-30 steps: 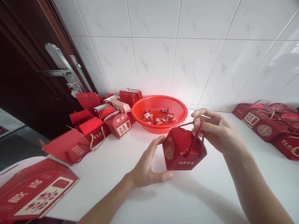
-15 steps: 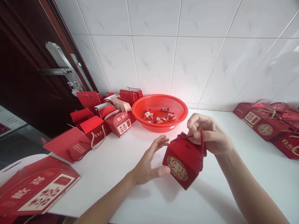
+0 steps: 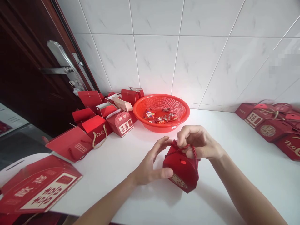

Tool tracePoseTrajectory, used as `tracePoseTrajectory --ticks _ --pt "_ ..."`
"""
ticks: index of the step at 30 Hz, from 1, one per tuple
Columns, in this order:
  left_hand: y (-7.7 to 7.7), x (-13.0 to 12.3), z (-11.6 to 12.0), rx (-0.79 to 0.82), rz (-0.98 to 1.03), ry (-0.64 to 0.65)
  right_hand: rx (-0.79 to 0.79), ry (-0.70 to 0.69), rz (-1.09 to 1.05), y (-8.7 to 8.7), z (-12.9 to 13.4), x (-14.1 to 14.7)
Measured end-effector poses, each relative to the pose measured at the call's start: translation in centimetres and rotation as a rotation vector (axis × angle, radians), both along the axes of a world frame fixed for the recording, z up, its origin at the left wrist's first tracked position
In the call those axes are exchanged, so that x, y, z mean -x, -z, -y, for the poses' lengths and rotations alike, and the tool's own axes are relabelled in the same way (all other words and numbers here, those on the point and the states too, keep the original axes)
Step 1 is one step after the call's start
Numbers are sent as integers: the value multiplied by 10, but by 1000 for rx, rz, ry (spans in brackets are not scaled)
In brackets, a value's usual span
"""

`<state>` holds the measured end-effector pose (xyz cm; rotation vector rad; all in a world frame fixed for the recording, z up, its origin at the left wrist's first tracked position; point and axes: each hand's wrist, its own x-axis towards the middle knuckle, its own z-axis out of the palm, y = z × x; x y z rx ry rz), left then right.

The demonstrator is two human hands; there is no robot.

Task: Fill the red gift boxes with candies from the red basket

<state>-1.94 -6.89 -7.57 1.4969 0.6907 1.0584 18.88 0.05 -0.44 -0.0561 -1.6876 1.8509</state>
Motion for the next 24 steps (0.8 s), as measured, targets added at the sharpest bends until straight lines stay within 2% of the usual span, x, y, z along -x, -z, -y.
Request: tracePoseTrajectory --ticks 4,10,14,20,24 --pt "4 0 1 15 24 -40 13 157 -20 -9 1 -3" --pt "2 -2 0 37 15 -91 89 614 -59 -30 3 -15" --pt "2 -3 0 71 -28 -97 175 825 -45 -41 2 -23" --pt "5 -3 -1 100 -82 -106 205 962 -41 -44 0 -27" --pt "5 -4 -1 102 -110 -121 204 962 3 -41 -1 -21"
